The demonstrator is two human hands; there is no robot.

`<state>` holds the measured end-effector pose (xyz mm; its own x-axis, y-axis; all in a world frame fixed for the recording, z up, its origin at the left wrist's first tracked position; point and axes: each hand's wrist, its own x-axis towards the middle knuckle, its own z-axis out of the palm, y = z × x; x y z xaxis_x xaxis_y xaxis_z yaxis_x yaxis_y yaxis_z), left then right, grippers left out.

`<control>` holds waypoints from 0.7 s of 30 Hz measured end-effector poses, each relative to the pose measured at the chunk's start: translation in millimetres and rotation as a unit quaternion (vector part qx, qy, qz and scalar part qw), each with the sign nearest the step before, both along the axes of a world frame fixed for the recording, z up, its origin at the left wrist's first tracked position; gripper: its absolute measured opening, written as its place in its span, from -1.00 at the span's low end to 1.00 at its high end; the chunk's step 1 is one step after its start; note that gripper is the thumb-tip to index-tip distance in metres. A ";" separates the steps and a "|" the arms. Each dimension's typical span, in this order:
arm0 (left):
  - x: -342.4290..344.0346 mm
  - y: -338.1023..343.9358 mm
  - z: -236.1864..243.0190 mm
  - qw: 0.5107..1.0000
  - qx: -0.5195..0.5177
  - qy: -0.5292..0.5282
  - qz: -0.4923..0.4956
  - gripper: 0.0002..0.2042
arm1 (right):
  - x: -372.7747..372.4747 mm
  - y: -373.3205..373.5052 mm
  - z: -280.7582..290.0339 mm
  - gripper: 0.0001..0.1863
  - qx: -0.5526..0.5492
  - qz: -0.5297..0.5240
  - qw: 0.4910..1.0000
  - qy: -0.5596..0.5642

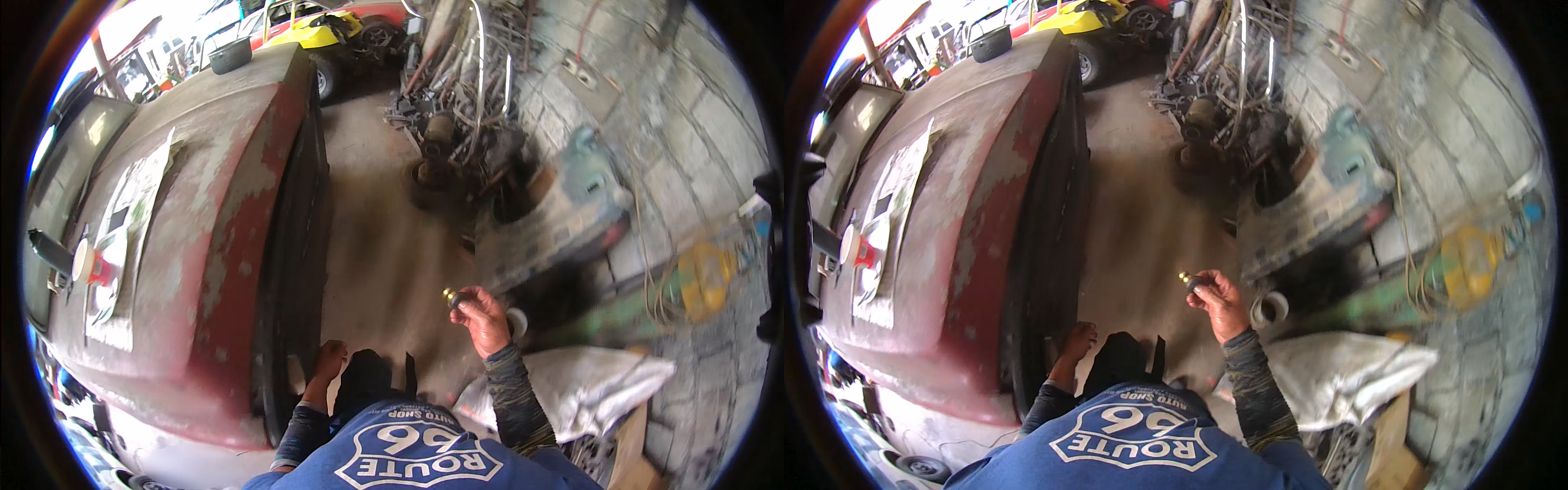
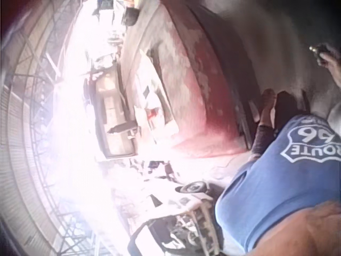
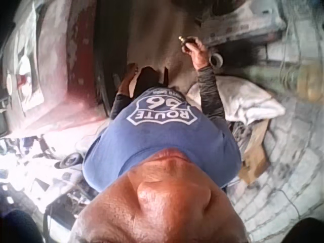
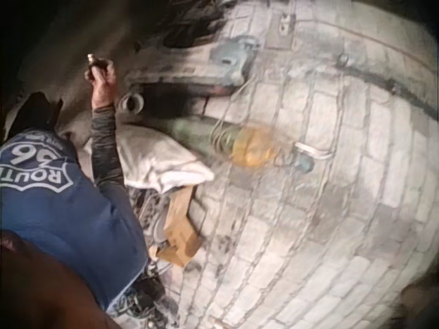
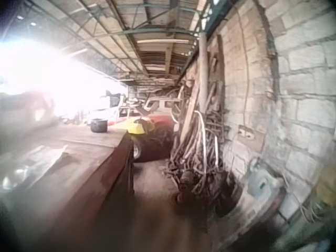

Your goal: The person walks through a garage, picks up a small car part, and sits on the floor to work on it. They use a tool to manipulate the part, possibly tightening or adjusting it.

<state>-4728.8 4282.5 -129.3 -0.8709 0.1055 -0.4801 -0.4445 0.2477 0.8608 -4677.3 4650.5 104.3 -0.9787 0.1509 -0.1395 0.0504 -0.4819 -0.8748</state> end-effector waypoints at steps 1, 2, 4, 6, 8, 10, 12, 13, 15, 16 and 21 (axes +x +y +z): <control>-36.1 17.0 -7.3 1.000 -0.015 0.020 -0.006 -0.68 | -38.9 6.0 -1.5 -0.86 0.003 0.006 1.000 -0.002; -75.2 36.6 -14.6 0.999 -0.022 0.023 -0.033 -0.68 | -76.5 10.3 -5.2 -0.86 0.004 0.011 1.000 -0.002; -151.2 76.3 -29.7 0.997 -0.026 0.006 -0.072 -0.66 | -145.8 17.5 -17.9 -0.86 0.007 0.017 1.000 -0.013; -235.4 117.1 -43.4 0.987 -0.081 0.008 -0.135 -0.62 | -204.6 23.4 -34.0 -0.84 0.003 0.000 1.000 -0.017; -311.1 140.5 -48.1 0.971 -0.144 -0.008 -0.190 -0.58 | -253.3 34.6 -49.3 -0.79 0.015 -0.066 0.996 -0.051; -389.9 160.4 -41.5 0.940 -0.228 -0.062 -0.244 -0.55 | -287.1 62.6 -57.0 -0.77 0.017 -0.121 0.987 -0.103; -457.3 182.4 -27.5 0.919 -0.281 -0.035 -0.273 -0.53 | -310.7 102.4 -61.3 -0.75 0.014 -0.181 0.979 -0.097; -491.8 193.3 -19.1 0.905 -0.310 -0.025 -0.289 -0.53 | -317.5 124.7 -63.3 -0.76 0.012 -0.224 0.967 -0.122; -549.2 219.3 -4.1 0.908 -0.289 -0.062 -0.297 -0.52 | -322.4 167.8 -69.7 -0.77 0.024 -0.291 0.945 -0.149; -576.9 235.9 -1.9 0.911 -0.273 -0.086 -0.297 -0.51 | -329.7 190.6 -78.2 -0.77 0.041 -0.312 0.938 -0.148; -719.1 308.2 -24.5 0.922 -0.261 -0.045 -0.282 -0.47 | -410.4 290.4 -140.7 -0.81 0.033 -0.411 0.883 -0.225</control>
